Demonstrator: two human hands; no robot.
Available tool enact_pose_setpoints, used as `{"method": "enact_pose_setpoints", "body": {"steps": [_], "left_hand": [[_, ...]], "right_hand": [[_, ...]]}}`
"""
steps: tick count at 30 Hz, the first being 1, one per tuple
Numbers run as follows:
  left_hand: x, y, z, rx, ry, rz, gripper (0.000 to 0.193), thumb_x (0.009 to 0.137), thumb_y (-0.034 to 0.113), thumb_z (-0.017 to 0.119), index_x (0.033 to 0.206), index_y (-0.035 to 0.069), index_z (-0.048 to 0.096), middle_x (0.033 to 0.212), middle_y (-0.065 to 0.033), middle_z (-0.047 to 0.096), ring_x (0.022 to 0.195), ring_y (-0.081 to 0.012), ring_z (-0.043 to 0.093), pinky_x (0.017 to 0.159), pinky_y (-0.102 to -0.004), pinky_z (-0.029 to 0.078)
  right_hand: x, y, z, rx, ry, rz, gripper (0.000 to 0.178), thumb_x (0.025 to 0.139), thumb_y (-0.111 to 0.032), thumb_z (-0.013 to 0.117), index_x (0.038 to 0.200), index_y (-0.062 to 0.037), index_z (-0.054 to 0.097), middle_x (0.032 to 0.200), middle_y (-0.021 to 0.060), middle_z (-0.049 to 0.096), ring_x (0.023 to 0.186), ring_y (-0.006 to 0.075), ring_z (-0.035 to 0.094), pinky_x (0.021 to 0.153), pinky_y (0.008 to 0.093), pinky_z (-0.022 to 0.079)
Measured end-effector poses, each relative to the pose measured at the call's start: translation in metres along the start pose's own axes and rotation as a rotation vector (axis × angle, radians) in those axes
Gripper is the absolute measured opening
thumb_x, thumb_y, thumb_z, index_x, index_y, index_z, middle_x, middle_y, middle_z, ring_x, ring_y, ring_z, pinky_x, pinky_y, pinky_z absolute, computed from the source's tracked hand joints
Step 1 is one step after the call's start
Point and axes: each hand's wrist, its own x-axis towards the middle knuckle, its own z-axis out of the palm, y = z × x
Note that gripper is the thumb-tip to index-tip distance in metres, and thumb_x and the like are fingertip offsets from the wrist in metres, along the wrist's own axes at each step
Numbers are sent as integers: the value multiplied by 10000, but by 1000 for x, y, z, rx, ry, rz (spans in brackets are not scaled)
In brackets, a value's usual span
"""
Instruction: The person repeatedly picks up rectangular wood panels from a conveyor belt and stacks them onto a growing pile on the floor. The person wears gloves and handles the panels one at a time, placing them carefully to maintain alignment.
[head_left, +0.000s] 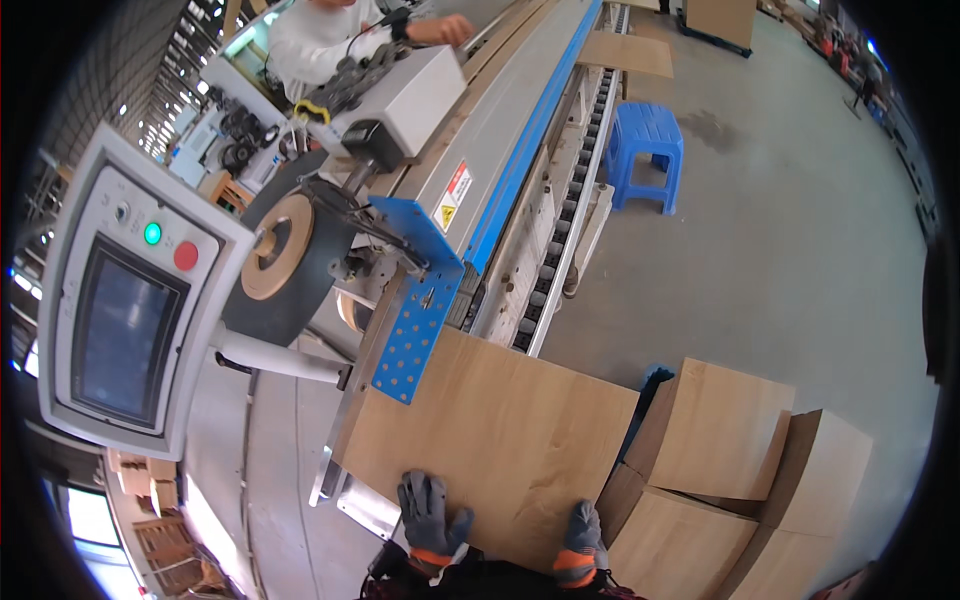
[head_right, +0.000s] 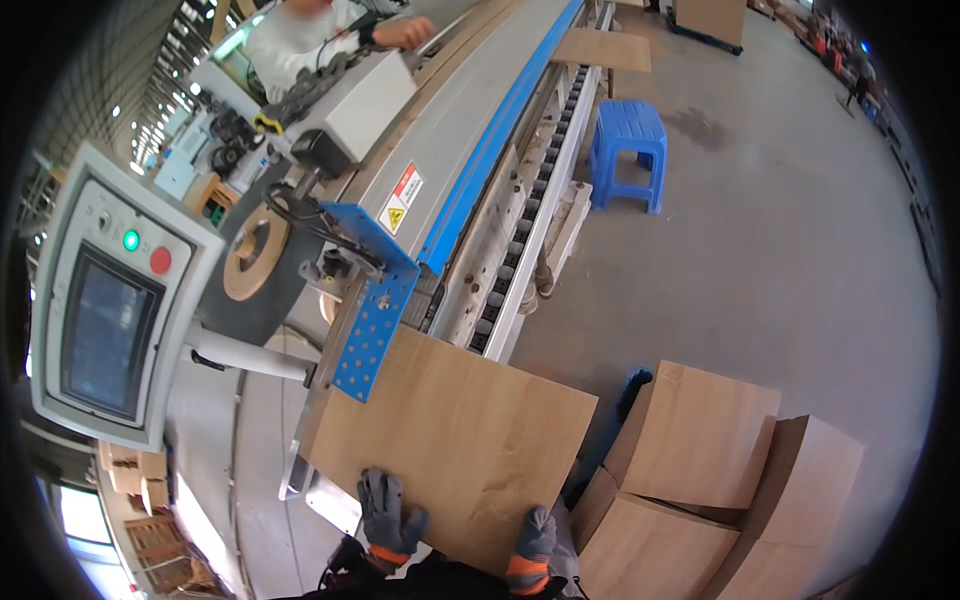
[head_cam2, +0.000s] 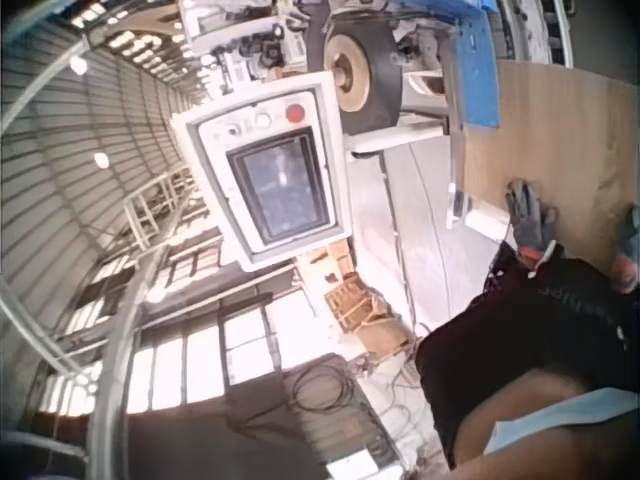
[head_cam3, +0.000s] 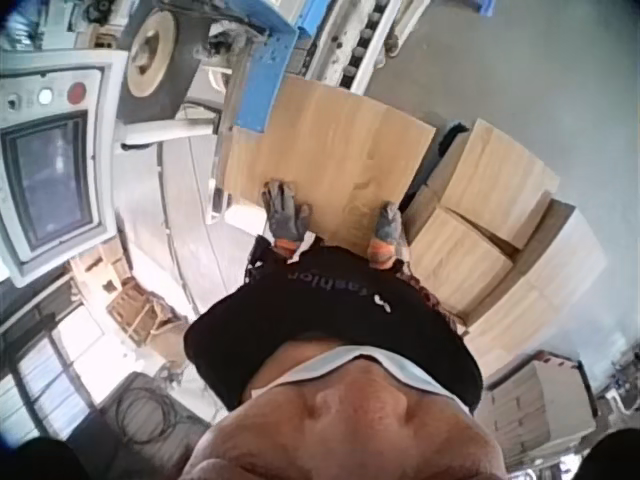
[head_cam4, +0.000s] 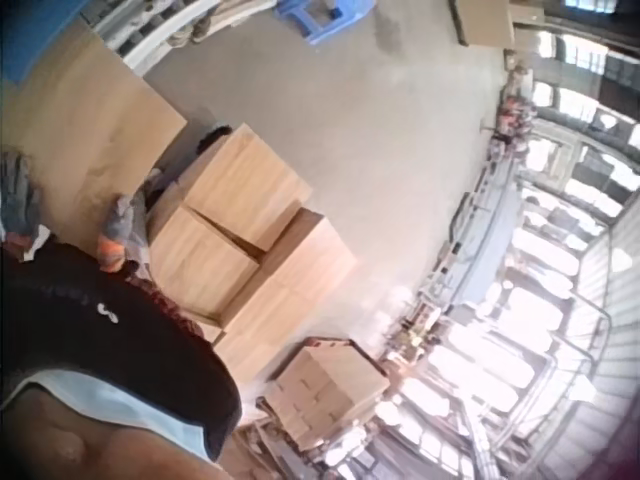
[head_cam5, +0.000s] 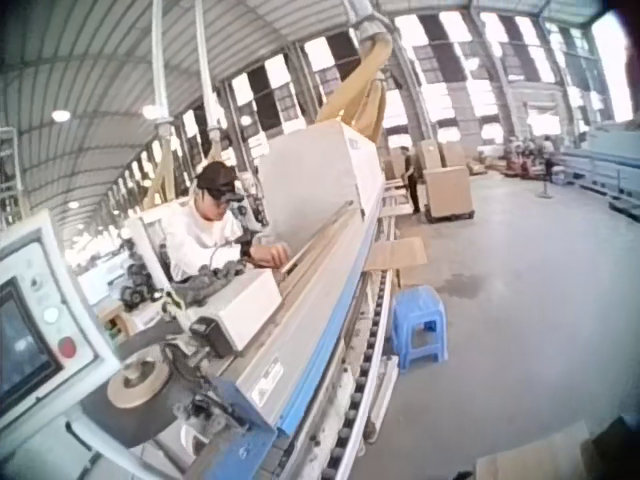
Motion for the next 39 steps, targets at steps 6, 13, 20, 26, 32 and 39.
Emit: {"method": "enact_pose_setpoints", "body": {"steps": [6, 13, 20, 26, 32, 39], "left_hand": [[51, -13, 17, -96, 31, 62, 653, 752, 441, 495, 1191, -36, 413, 1277, -273, 335, 1206, -443, 284, 1004, -543, 172], [124, 13, 25, -48, 154, 141, 668, 758, 462, 492, 1177, -51, 415, 1252, -266, 362, 1191, -436, 306, 993, -535, 201], [198, 49, 45, 44, 263, 231, 583, 758, 400, 524, 1082, -79, 455, 1190, -261, 404, 1151, -421, 340, 982, -521, 238], [196, 95, 51, -185, 301, 235, 506, 828, 299, 482, 1158, -82, 433, 1255, -274, 380, 1194, -424, 323, 1000, -484, 231], [96, 176, 194, -787, -443, 36, 499, 804, 257, 567, 1194, -27, 438, 1209, -207, 460, 1170, -318, 413, 985, -414, 303], [81, 245, 368, -818, -893, -171, 609, 819, 437, 531, 1210, -23, 451, 1236, -164, 467, 1166, -249, 417, 962, -322, 321]], "right_hand": [[31, -53, 19, 270, -188, 14, 313, 889, -313, 489, 975, -22, 564, 882, 40, 589, 740, 144, 551, 652, 276, 462], [104, -103, 45, 520, -210, 285, 374, 868, -359, 500, 1063, -43, 540, 950, 62, 595, 800, 204, 593, 729, 322, 498], [207, -79, 20, 336, -213, 167, 347, 888, -308, 492, 1070, -18, 550, 993, 49, 539, 880, 101, 488, 788, 227, 417], [309, 2, -224, -1197, 483, -133, 461, 836, -471, 453, 1116, -117, 545, 1196, 262, 440, 1090, 442, 404, 940, 499, 309], [334, -9, -425, -1084, 742, 255, 1078, 563, -644, 634, 1292, 68, 282, 1339, 256, 288, 1258, 354, 268, 1049, 373, 216], [322, -29, -395, -1164, 764, 342, 1026, 557, -653, 623, 1228, 82, 374, 1279, 263, 373, 1195, 371, 358, 1005, 382, 283]]}}
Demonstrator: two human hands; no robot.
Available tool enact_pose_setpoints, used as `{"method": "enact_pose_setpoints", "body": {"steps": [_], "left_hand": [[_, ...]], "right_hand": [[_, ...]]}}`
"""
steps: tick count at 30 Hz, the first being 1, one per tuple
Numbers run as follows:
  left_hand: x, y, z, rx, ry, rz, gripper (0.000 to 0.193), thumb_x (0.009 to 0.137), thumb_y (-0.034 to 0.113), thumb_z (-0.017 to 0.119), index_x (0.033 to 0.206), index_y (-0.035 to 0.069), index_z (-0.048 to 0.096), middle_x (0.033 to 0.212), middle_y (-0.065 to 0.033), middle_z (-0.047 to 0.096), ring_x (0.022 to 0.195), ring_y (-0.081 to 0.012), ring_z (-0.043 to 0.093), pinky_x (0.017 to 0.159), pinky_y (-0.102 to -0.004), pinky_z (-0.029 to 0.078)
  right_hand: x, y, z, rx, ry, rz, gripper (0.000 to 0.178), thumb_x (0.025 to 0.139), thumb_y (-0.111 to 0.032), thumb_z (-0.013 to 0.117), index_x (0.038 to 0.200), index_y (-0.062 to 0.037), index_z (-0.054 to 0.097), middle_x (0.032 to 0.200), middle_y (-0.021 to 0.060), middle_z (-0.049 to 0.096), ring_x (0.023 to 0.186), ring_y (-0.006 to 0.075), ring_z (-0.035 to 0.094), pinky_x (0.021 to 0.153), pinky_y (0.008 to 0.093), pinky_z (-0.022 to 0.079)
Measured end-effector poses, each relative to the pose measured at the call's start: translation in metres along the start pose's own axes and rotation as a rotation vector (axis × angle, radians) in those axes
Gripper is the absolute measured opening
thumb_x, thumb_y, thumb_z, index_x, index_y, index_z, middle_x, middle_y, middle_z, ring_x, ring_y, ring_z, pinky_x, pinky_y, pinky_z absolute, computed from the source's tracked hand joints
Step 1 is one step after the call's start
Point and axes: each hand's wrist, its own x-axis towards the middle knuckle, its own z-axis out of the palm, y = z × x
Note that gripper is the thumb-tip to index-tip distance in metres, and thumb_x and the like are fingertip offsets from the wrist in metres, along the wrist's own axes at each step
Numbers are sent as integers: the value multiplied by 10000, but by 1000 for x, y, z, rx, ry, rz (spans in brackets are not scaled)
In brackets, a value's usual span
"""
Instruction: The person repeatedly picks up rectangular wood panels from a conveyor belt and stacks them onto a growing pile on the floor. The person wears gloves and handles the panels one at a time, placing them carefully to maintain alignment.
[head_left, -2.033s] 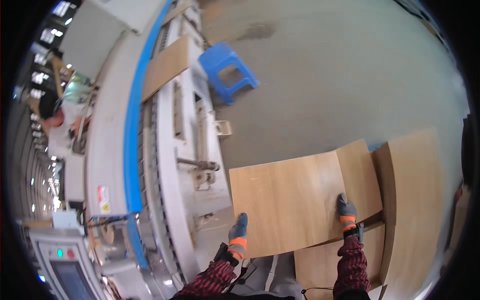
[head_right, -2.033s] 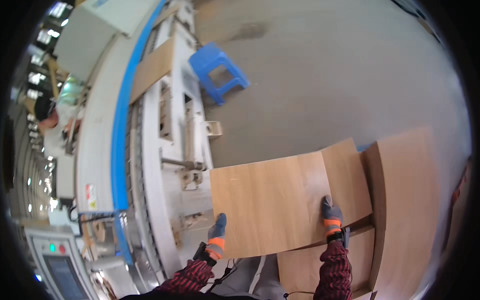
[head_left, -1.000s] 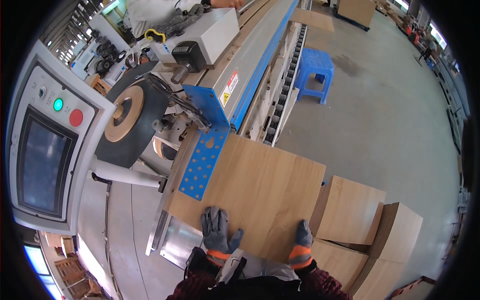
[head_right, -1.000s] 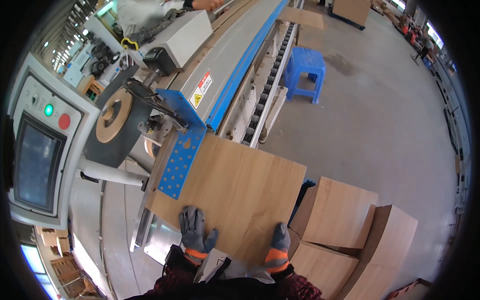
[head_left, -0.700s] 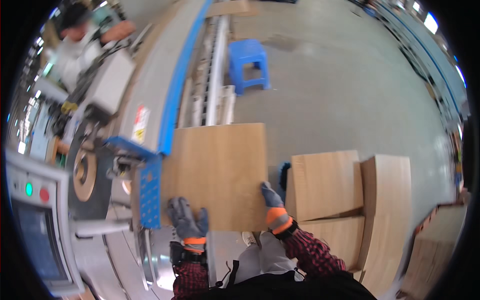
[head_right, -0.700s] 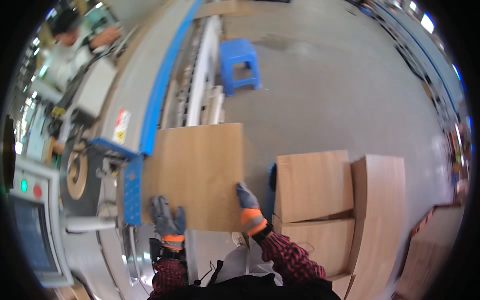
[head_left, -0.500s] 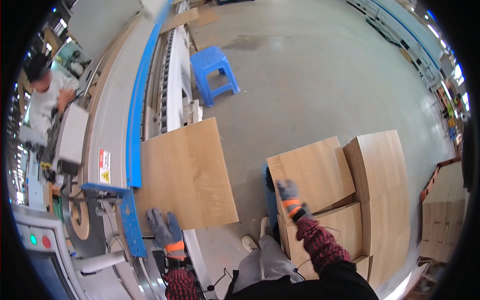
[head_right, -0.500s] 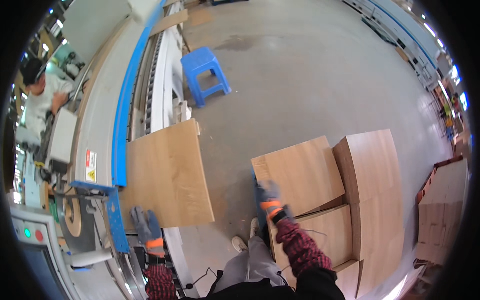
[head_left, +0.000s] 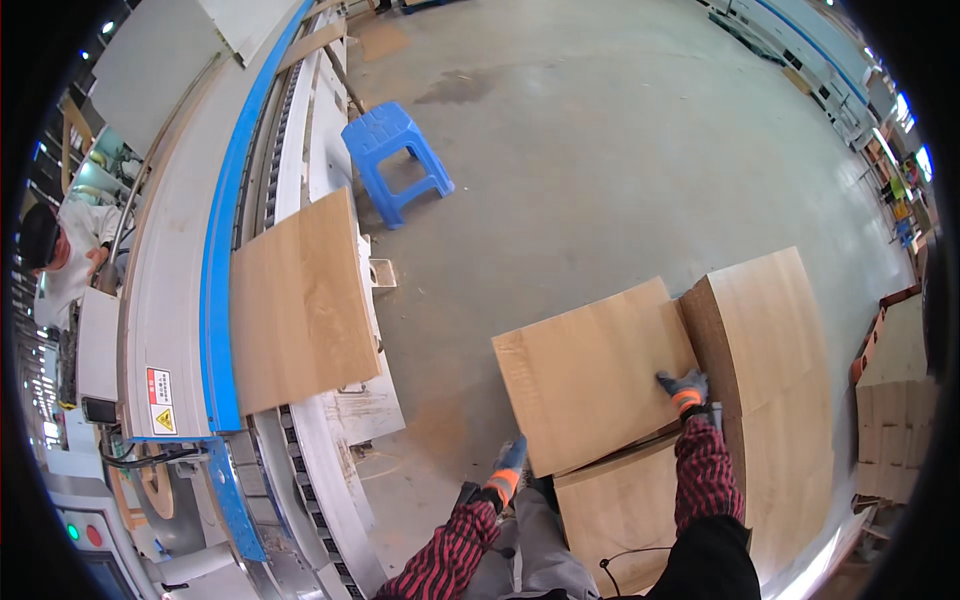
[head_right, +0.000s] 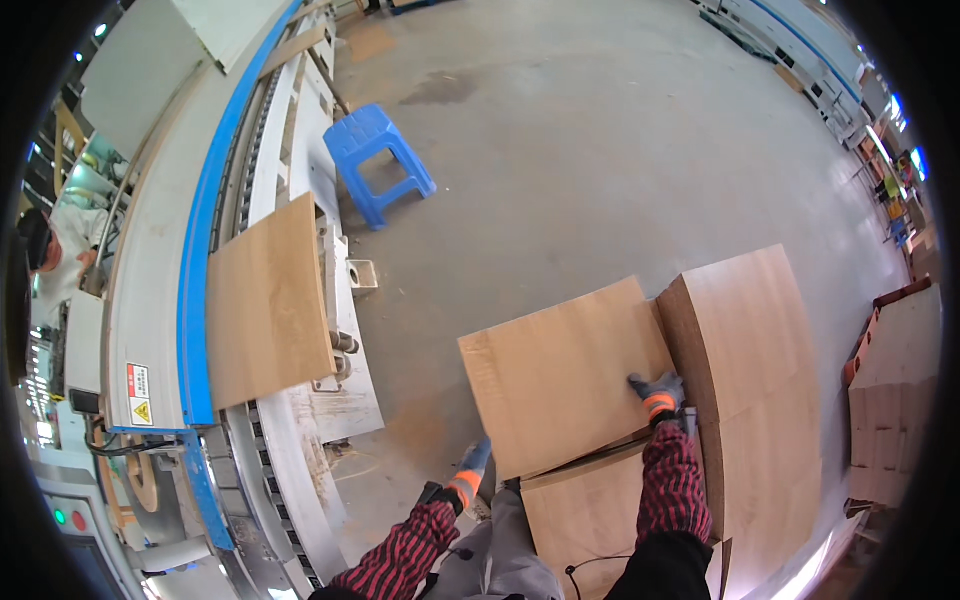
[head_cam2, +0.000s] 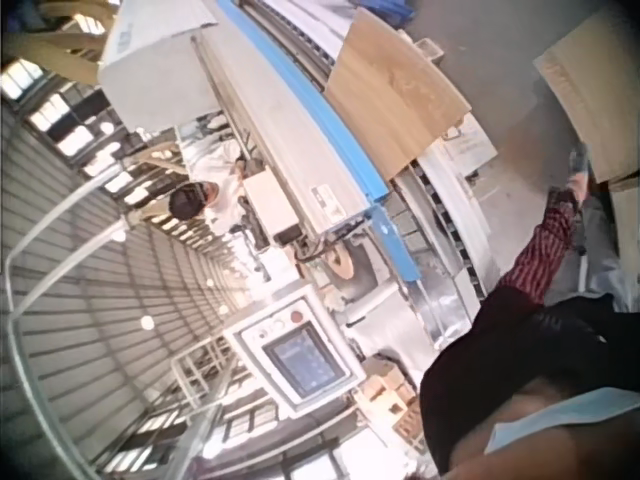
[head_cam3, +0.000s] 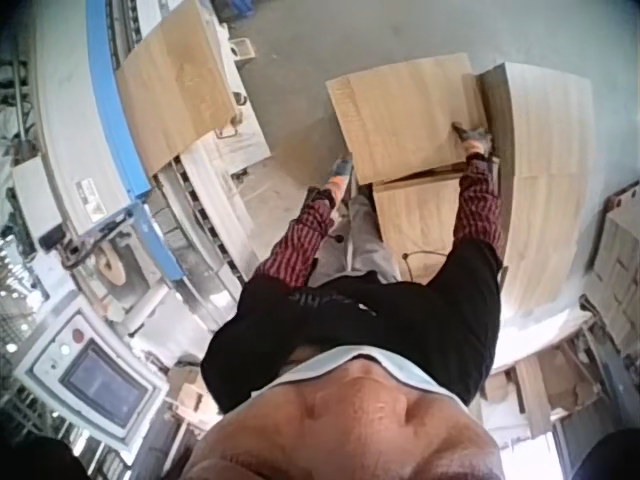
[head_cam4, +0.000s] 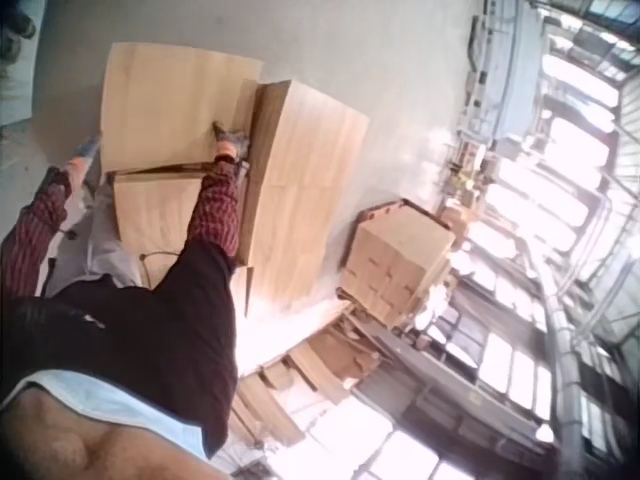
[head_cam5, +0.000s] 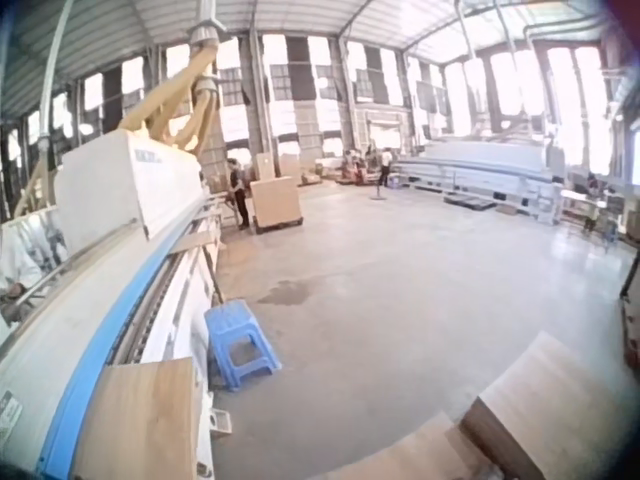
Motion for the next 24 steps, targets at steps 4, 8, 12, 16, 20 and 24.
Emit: {"method": "enact_pose_setpoints", "body": {"steps": [4, 8, 12, 16, 20, 24], "left_hand": [[14, 14, -12, -241, 60, -139, 661, 783, 520, 537, 1168, -16, 497, 1196, -148, 505, 1122, -254, 454, 931, -336, 346], [-32, 43, -72, -110, 273, -99, 595, 758, 532, 563, 1006, -7, 599, 979, -134, 618, 939, -240, 552, 820, -353, 408], [-140, 55, -117, -100, 515, -66, 530, 755, 511, 574, 872, -4, 625, 807, -135, 635, 797, -226, 579, 740, -348, 431], [-255, 49, -173, -132, 687, -209, 511, 735, 506, 590, 832, 5, 622, 757, -126, 626, 721, -227, 587, 678, -359, 445], [-351, 36, -220, 145, 950, -466, 555, 671, 524, 605, 845, -3, 611, 751, -183, 612, 701, -329, 592, 639, -402, 452], [-390, 24, -238, 576, 1144, -166, 608, 678, 407, 577, 1079, -43, 494, 1040, -269, 491, 948, -410, 484, 761, -486, 397]], "right_hand": [[-35, 0, 14, 90, 29, -89, 851, 600, -655, 584, 1075, 48, 524, 1153, 258, 492, 1100, 358, 458, 920, 397, 367], [-54, -5, 19, 335, -304, -51, 735, 708, -676, 451, 851, 25, 621, 907, 244, 599, 903, 365, 559, 799, 405, 419], [-111, -17, 42, 713, -442, -297, 664, 802, -599, 433, 927, 29, 608, 868, 244, 609, 879, 328, 589, 718, 380, 440], [-201, -34, 55, 389, -405, -450, 540, 809, -577, 448, 871, -73, 632, 755, 252, 588, 690, 401, 564, 562, 459, 429], [-293, -43, 17, 677, -642, -322, 560, 777, -509, 565, 651, 36, 611, 556, 154, 565, 523, 178, 539, 507, 359, 403], [-368, -50, -28, 857, -729, -335, 318, 840, -314, 564, 716, -28, 626, 582, -34, 523, 525, 69, 464, 474, 244, 370]]}}
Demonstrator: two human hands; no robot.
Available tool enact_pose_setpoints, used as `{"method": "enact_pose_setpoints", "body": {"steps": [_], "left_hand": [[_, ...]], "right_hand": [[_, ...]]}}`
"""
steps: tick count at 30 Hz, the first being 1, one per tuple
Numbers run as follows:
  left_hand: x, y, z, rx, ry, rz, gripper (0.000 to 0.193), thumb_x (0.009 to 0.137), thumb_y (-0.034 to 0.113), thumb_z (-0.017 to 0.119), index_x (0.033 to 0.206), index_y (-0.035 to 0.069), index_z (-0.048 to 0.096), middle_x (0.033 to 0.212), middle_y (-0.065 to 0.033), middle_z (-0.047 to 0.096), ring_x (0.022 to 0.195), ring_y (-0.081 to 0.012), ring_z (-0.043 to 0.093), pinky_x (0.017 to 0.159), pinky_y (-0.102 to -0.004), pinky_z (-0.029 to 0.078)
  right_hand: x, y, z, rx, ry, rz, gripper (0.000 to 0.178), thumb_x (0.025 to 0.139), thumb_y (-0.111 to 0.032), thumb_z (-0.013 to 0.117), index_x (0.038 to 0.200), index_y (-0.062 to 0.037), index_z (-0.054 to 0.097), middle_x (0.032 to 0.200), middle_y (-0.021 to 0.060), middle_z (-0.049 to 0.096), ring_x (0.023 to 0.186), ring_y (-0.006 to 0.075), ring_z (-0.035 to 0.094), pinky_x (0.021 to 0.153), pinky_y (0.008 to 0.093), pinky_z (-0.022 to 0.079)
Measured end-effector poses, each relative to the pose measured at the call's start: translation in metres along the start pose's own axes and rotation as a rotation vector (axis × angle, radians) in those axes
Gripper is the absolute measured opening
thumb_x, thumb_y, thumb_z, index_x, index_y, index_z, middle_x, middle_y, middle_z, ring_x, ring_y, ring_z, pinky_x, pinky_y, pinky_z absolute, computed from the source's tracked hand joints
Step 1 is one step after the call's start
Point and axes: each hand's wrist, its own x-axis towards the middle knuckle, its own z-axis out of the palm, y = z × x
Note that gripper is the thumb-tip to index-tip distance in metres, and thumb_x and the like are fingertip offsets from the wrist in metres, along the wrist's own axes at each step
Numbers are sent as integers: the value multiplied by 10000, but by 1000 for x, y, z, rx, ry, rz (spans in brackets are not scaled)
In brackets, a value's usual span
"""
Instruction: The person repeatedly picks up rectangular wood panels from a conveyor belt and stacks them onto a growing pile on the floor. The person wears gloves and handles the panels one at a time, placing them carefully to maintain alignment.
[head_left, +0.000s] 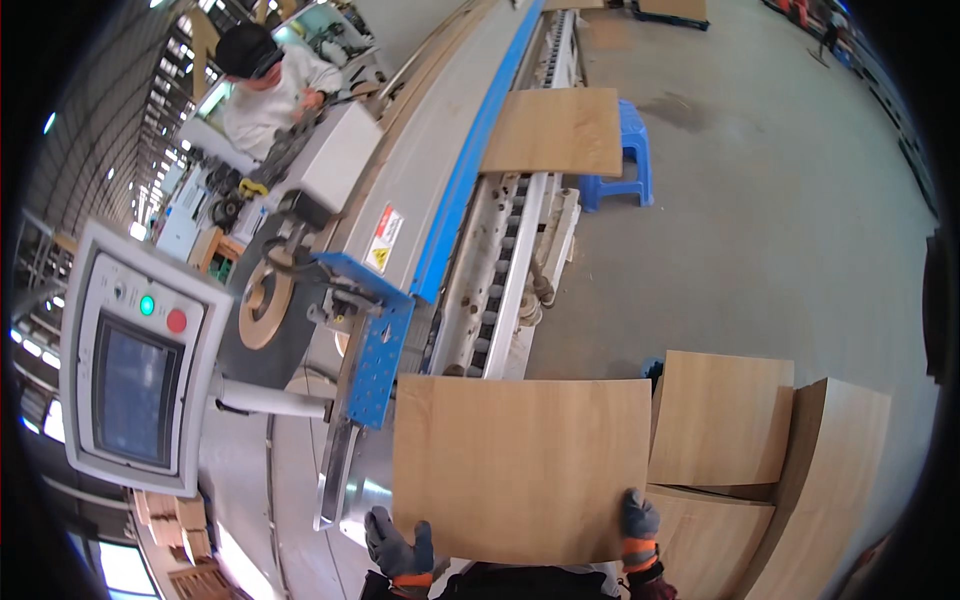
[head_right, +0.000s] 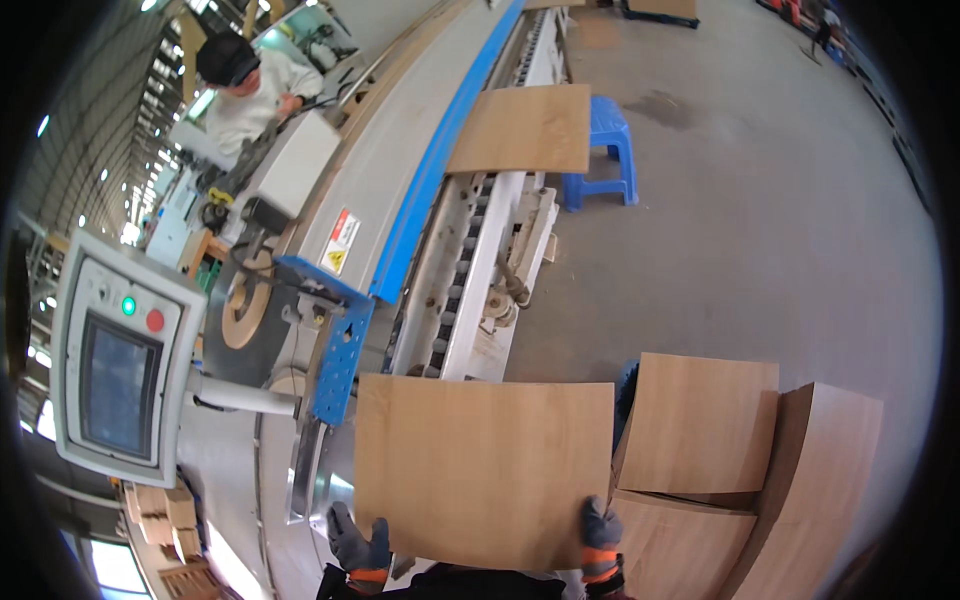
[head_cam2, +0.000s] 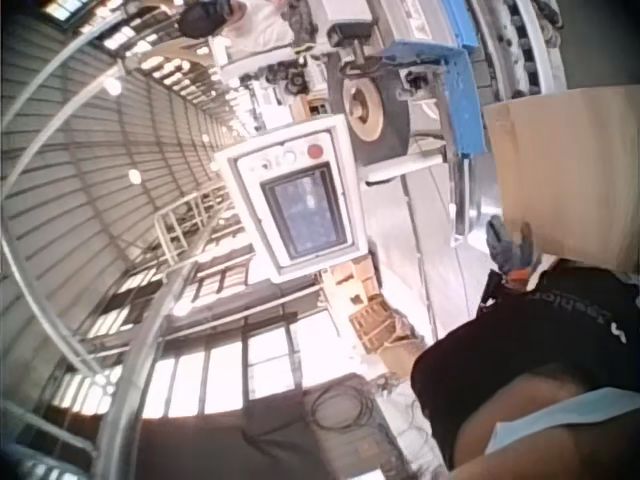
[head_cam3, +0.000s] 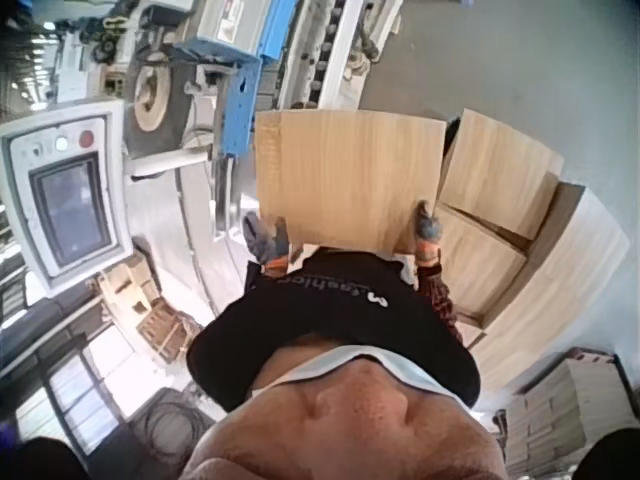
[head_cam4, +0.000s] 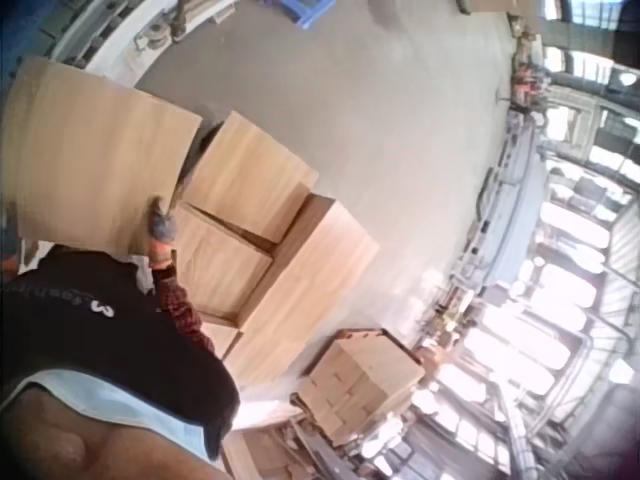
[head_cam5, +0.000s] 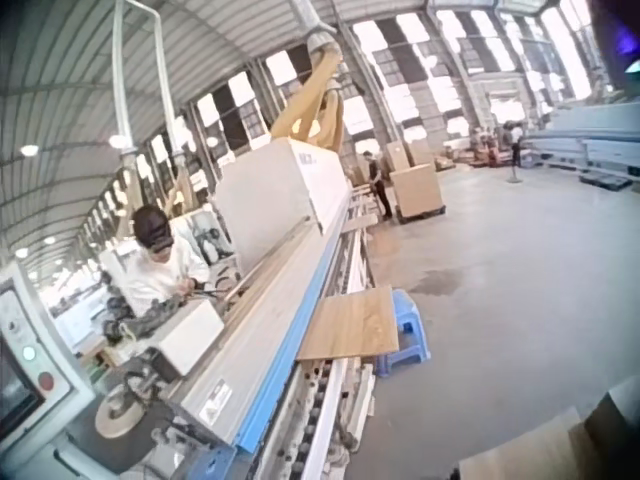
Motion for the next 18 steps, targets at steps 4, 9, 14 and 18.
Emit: {"method": "enact_pose_setpoints", "body": {"steps": [4, 9, 14, 18], "left_hand": [[-15, -8, 8, -14, -111, 347, 611, 677, 368, 588, 1111, -40, 455, 1226, -283, 363, 1134, -463, 341, 952, -518, 288], [14, -16, 29, 7, -36, 461, 577, 706, 369, 567, 1091, -47, 460, 1200, -245, 395, 1146, -440, 337, 970, -537, 249], [59, -14, 48, -95, -10, 481, 544, 722, 332, 543, 1089, -58, 445, 1167, -229, 407, 1142, -426, 339, 992, -543, 205], [68, -9, 53, -144, 7, 526, 543, 732, 343, 547, 1095, -47, 442, 1151, -219, 416, 1125, -421, 346, 965, -551, 229]], "right_hand": [[-51, -20, 48, 90, -38, -129, 269, 869, -266, 512, 742, -44, 596, 606, -5, 527, 572, 84, 460, 502, 252, 374], [-78, -46, 106, 189, -69, -282, 245, 886, -266, 484, 849, -36, 559, 692, 42, 534, 635, 121, 470, 559, 283, 387], [-69, -69, 114, 111, -61, -319, 298, 910, -275, 451, 744, -37, 523, 672, -2, 484, 612, 95, 408, 542, 278, 367], [-60, -76, 119, 211, -16, -257, 273, 905, -270, 464, 737, -62, 518, 680, -38, 458, 609, 64, 387, 528, 239, 353]]}}
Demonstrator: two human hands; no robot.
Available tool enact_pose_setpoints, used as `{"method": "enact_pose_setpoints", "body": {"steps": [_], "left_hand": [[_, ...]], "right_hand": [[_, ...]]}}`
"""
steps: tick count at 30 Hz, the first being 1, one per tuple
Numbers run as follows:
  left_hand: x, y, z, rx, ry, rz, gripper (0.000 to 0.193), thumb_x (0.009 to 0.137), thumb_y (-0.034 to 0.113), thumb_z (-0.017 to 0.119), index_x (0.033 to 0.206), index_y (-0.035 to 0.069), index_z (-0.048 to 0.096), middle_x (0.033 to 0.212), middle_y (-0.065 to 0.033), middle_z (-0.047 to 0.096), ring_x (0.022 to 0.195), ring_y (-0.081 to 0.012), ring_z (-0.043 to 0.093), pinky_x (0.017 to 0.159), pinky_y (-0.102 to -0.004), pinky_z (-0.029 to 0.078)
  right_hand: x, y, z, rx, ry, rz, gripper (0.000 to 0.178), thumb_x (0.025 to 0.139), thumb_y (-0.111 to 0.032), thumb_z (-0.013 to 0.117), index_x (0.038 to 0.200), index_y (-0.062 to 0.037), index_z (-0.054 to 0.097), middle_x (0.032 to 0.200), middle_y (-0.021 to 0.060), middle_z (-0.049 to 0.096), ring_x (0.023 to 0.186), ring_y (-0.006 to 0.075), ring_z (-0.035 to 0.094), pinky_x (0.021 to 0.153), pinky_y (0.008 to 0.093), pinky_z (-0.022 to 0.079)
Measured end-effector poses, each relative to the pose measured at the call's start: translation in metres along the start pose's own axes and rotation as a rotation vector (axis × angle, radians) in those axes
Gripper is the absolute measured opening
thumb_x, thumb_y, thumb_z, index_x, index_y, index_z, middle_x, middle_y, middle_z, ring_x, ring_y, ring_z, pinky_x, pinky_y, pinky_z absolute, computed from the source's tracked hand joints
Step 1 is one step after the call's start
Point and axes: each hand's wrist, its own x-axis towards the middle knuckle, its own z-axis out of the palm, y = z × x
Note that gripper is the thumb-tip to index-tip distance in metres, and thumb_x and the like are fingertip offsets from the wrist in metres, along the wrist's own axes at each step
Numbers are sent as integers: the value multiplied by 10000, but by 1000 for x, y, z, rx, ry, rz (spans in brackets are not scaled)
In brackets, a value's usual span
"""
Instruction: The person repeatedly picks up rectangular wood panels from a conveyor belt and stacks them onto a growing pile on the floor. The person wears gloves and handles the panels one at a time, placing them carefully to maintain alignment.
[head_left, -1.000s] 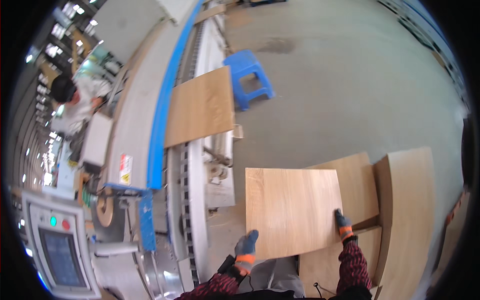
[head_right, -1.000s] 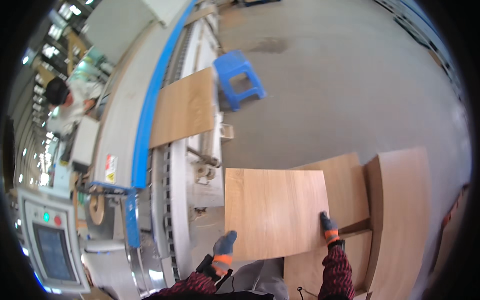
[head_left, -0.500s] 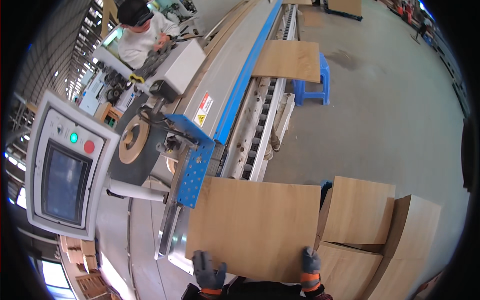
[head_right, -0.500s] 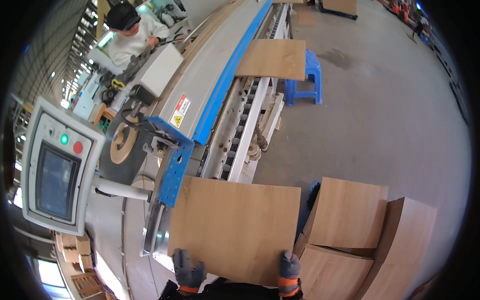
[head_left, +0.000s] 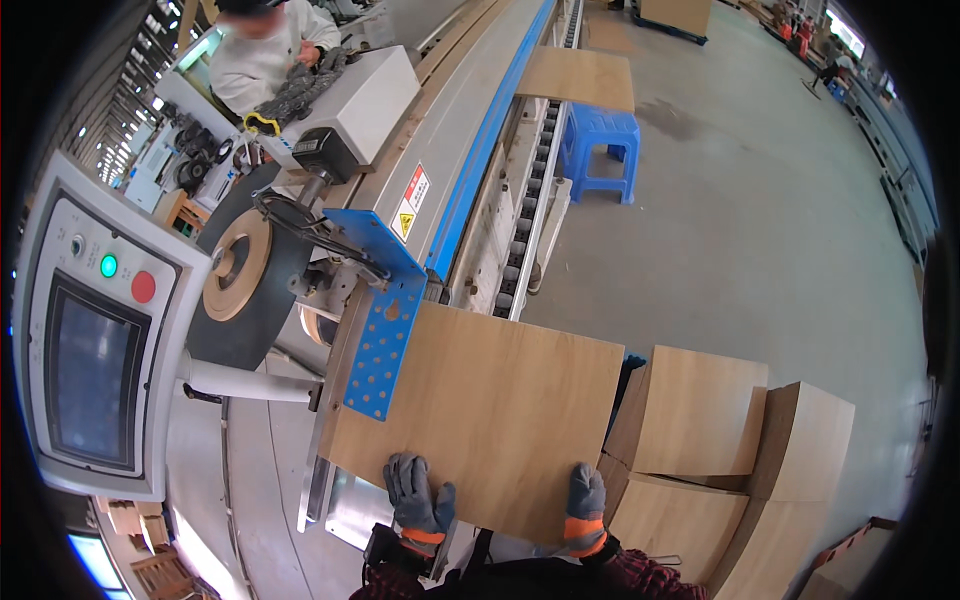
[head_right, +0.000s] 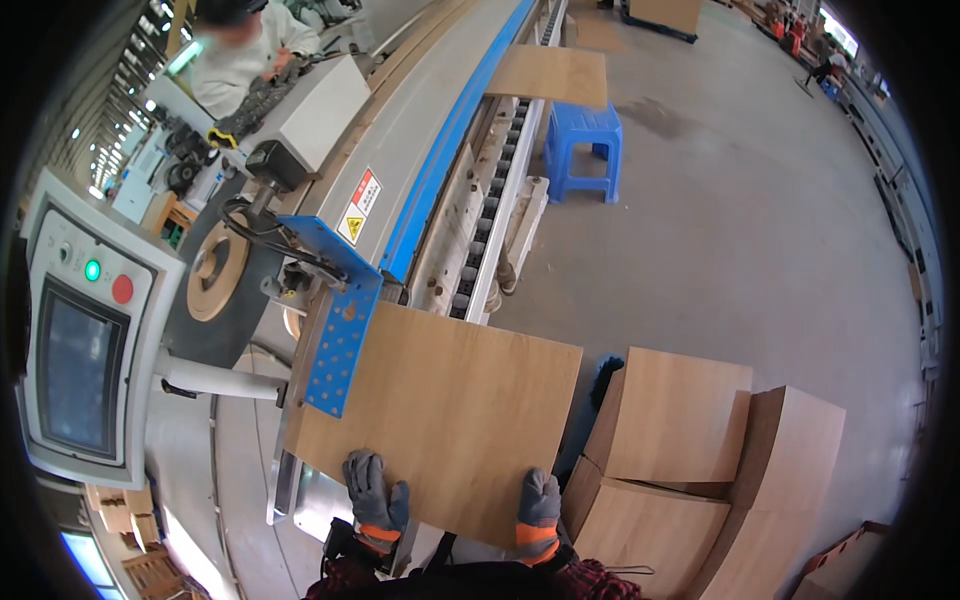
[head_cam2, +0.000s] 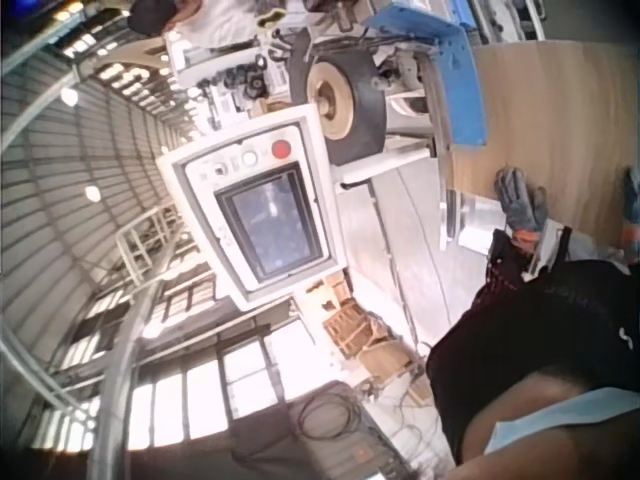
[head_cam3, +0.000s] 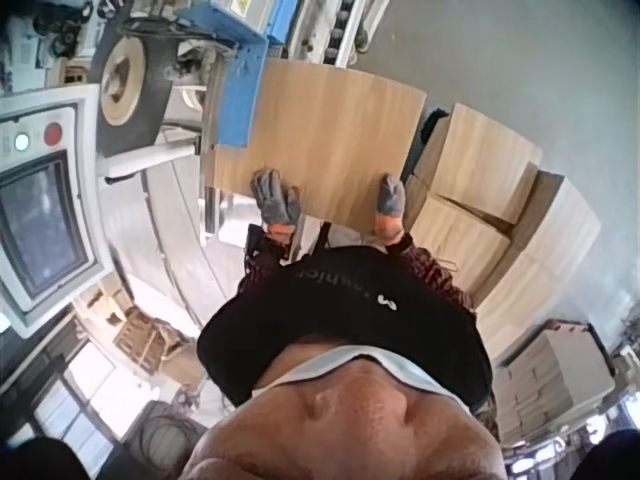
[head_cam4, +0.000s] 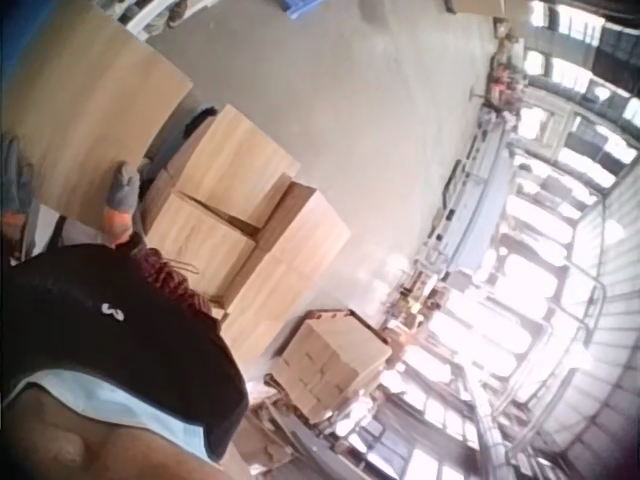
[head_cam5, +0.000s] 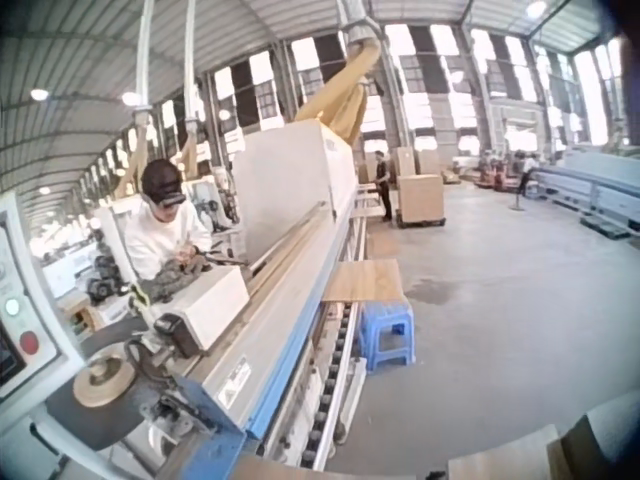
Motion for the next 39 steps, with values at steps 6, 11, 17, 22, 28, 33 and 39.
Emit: {"method": "enact_pose_setpoints", "body": {"steps": [6, 11, 17, 22, 28, 33, 39], "left_hand": [[40, 5, 13, -28, 57, 50, 525, 747, 334, 518, 1081, -66, 461, 1149, -233, 430, 1124, -421, 358, 982, -532, 224], [89, 20, 39, 54, 102, 75, 484, 753, 284, 529, 1079, -70, 471, 1145, -234, 448, 1105, -409, 382, 961, -487, 280], [156, 43, 58, 80, 125, 127, 442, 780, 268, 538, 1050, -75, 474, 1111, -244, 463, 1078, -413, 398, 954, -470, 295], [136, 118, 78, -166, 52, 248, 420, 766, 236, 564, 1057, -57, 487, 1089, -230, 486, 1031, -388, 444, 924, -444, 334], [29, 212, 233, -606, -690, -51, 485, 776, 268, 605, 1127, -46, 488, 1150, -217, 506, 1120, -338, 453, 942, -378, 356], [12, 226, 383, -622, -1088, -235, 641, 849, 502, 405, 1176, -46, 467, 1243, -176, 465, 1161, -285, 432, 957, -336, 332], [14, 214, 402, -645, -885, -550, 681, 781, 588, 464, 1054, -28, 560, 1069, -161, 574, 1007, -277, 522, 842, -358, 395]], "right_hand": [[46, -10, 7, 13, -89, -102, 263, 896, -252, 469, 705, -71, 485, 620, -57, 414, 568, 56, 368, 470, 241, 297], [111, -17, 15, 84, -194, -251, 273, 887, -249, 468, 688, -63, 476, 601, -54, 413, 532, 81, 367, 453, 271, 303], [219, 46, -51, 151, -92, -206, 306, 844, -294, 508, 673, -40, 518, 585, 72, 536, 549, 250, 488, 520, 367, 397], [294, 161, -302, -1265, 655, 9, 554, 780, -452, 510, 1169, -67, 429, 1140, 247, 452, 1080, 367, 422, 931, 433, 307], [289, 173, -462, -1025, 826, 344, 952, 623, -624, 581, 1280, 21, 341, 1303, 264, 334, 1208, 384, 325, 1005, 423, 269], [276, 134, -436, -1049, 814, 386, 914, 615, -614, 596, 1211, 53, 410, 1251, 278, 390, 1184, 382, 356, 988, 409, 290], [250, 131, -405, -1003, 601, 454, 832, 662, -642, 523, 1107, 61, 508, 1146, 284, 484, 1102, 389, 444, 949, 407, 334]]}}
